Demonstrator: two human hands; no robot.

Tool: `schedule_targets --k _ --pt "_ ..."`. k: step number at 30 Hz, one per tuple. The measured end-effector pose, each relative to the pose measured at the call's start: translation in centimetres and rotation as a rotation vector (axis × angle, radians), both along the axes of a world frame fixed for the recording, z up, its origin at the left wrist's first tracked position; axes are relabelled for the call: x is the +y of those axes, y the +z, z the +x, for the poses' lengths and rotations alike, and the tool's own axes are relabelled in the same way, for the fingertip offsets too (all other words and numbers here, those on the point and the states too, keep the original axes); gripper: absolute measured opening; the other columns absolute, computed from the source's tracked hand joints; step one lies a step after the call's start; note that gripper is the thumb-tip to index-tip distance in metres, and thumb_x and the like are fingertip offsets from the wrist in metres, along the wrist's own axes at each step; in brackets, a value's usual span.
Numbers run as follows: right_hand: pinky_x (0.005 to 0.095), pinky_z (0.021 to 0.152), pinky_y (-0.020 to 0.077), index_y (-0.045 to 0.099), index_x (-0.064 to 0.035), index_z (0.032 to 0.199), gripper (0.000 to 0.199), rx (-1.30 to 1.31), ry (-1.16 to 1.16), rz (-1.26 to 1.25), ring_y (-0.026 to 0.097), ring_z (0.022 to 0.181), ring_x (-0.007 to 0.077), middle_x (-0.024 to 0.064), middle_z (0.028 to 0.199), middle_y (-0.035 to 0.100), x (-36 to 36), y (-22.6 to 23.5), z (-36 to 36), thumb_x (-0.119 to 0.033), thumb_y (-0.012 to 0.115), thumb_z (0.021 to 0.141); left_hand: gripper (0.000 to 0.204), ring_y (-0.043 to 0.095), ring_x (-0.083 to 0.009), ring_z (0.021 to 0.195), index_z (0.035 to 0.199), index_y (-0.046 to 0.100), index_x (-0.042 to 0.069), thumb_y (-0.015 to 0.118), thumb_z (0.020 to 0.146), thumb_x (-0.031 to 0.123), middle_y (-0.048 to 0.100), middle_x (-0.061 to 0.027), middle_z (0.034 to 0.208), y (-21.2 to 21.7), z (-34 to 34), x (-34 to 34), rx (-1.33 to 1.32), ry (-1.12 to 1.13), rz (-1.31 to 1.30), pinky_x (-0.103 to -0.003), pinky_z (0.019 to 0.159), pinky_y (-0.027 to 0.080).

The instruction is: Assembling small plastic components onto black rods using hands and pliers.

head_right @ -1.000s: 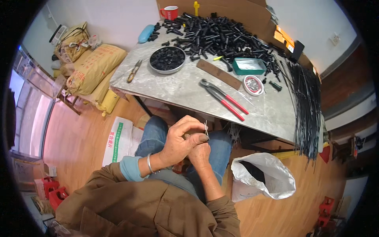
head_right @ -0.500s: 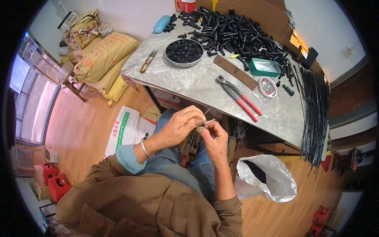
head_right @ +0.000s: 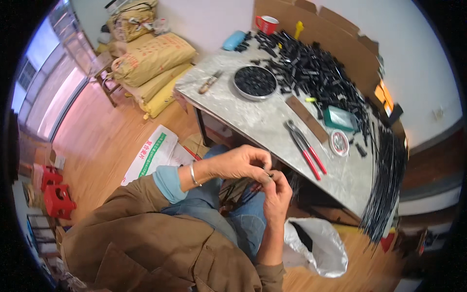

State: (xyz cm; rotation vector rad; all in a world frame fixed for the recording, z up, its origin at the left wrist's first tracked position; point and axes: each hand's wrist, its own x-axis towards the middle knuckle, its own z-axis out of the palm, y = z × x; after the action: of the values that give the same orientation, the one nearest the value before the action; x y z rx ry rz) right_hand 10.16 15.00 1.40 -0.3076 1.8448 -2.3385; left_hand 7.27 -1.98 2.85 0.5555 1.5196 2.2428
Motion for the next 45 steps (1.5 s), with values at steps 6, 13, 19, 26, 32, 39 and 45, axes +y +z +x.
schedule_targets --k 6,13,19,26,32,39,45 --pt "0.027 0.071 0.0529 0.058 0.0011 0.1 0.017 0.041 0.052 -0.056 0.061 0.079 0.0134 0.0061 0.092 0.062 -0.3 0.3 0.3 -0.001 0.067 0.086 0.02 0.046 -0.0005 0.061 0.078 0.056 0.005 0.07 0.087 0.016 0.049 0.0057 0.065 1.0 1.7 1.8 0.007 0.276 0.007 -0.018 0.05 0.037" --pt "0.0297 0.066 0.0526 0.063 0.0066 0.087 0.009 -0.093 0.08 0.068 0.064 0.069 0.019 0.0115 0.077 0.066 0.4 1.0 0.4 0.005 0.061 0.079 0.021 0.051 -0.0053 0.064 0.074 0.057 0.002 0.069 0.086 0.016 0.054 0.002 0.068 0.9 0.3 -0.2 0.131 0.089 -0.153 -0.023 0.056 0.043" --pt "0.0307 0.074 0.0533 0.064 0.005 0.092 0.014 -0.047 0.272 0.007 0.064 0.075 0.0172 0.0096 0.084 0.067 1.3 1.2 0.4 0.0 0.07 0.08 0.03 0.053 -0.0087 0.063 0.073 0.057 0.001 0.063 0.092 0.023 0.049 -0.0017 0.072 1.5 0.5 -0.7 0.014 -0.189 0.037 -0.023 0.056 0.045" --pt "0.0242 0.071 0.0489 0.064 0.0018 0.091 0.014 0.021 -0.017 0.045 0.059 0.077 0.0097 0.0022 0.084 0.063 -1.3 0.1 0.1 -0.004 0.074 0.083 0.034 0.047 -0.0081 0.067 0.077 0.055 0.003 0.066 0.09 0.033 0.049 0.0016 0.075 -1.4 -0.5 1.5 0.682 0.485 -0.097 -0.024 0.063 0.041" --pt "0.0239 0.07 0.0482 0.063 0.0019 0.086 0.01 -0.036 0.017 0.121 0.059 0.073 0.0105 0.0035 0.079 0.065 -1.6 0.6 -1.4 0.002 0.072 0.081 0.023 0.057 -0.0108 0.083 0.093 0.06 0.002 0.058 0.095 0.025 0.06 -0.0021 0.086 1.0 -4.8 -3.0 0.323 0.521 -0.366 -0.029 0.075 0.047" --pt "0.0238 0.071 0.0477 0.063 0.0024 0.087 0.01 -0.055 0.083 0.045 0.059 0.075 0.0111 0.0042 0.081 0.066 -2.6 0.3 -3.2 0.001 0.071 0.082 0.025 0.054 -0.0303 0.099 0.086 0.066 0.008 0.075 0.073 0.027 0.057 -0.0106 0.093 -0.6 -19.3 -11.6 0.771 1.051 -1.241 -0.043 0.083 0.045" --pt "0.0248 0.071 0.048 0.062 0.0021 0.086 0.009 -0.07 0.087 0.048 0.059 0.074 0.0128 0.0063 0.081 0.065 -2.4 0.2 -3.9 -0.003 0.069 0.084 0.015 0.053 -0.0304 0.101 0.088 0.067 0.008 0.071 0.076 0.017 0.056 -0.0107 0.094 -0.3 -19.4 -11.4 0.839 0.945 -1.323 -0.042 0.083 0.045"
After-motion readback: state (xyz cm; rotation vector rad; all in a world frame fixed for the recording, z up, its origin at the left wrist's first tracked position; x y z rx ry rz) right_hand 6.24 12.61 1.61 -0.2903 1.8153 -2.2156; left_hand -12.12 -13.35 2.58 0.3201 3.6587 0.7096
